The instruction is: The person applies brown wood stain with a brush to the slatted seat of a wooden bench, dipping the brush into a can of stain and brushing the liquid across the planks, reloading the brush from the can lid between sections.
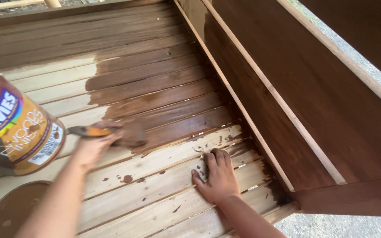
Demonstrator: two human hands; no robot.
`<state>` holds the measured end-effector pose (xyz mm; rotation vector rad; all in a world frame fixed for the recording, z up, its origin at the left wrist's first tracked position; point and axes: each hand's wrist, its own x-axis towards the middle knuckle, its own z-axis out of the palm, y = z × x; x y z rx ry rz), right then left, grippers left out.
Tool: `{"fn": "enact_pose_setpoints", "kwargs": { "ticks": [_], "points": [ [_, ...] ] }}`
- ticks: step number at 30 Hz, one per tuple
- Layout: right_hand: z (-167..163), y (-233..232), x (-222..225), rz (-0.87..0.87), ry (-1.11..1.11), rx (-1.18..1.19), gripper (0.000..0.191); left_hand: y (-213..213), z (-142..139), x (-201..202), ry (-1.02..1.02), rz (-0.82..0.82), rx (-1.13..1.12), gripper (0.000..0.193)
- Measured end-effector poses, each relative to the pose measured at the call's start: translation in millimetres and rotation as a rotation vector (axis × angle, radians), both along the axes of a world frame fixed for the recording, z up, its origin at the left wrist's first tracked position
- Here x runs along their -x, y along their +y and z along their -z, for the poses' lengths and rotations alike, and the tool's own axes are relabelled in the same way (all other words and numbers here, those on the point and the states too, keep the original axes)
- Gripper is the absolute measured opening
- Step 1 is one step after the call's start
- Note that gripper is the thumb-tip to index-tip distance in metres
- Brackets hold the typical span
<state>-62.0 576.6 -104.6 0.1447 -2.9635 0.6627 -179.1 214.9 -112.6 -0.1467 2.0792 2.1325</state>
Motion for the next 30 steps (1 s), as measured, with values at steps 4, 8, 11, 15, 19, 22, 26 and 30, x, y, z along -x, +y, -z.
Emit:
{"fn": "enact_pose_setpoints", "kwargs": {
  "ticks": [4, 8, 11, 15, 19, 22, 26, 30],
  "points": [
    [-1, 1, 1, -0.008, -0.018, -0.016, 0.068, 99, 35, 45, 0.021, 0.028, -0.024, 0.024],
    [-1, 0, 1, -0.007, -0.03, -0.026, 0.066, 223, 53, 86, 0.061, 0.136, -0.316, 0.018],
    [0, -1, 0, 0.002, -0.027, -0.028, 0.065, 259, 55, 100, 0.062, 0.082, -0.188, 0.016],
    [2, 0, 1, -0.004, 0.012, -0.015, 0.064, 230, 49, 91, 0.198, 0.135, -0.029, 0.016],
    [3, 1, 1, -0.019, 0.05, -0.009, 0.064, 126, 37, 36, 0.005, 0.099, 0.191, 0.027],
    [2, 0, 0, -0.024, 0.061, -0.01, 0.064, 38, 16, -9, -0.121, 0.039, 0.065, 0.03],
    [1, -1, -3, -0.015, 0.05, -0.01, 0.065, -40, -9, -53, -0.072, -0.006, 0.257, 0.029],
    [1, -2, -2, -0.02, 0.068, -0.026, 0.066, -52, -12, -65, -0.034, -0.042, 0.182, 0.031]
  ]
}}
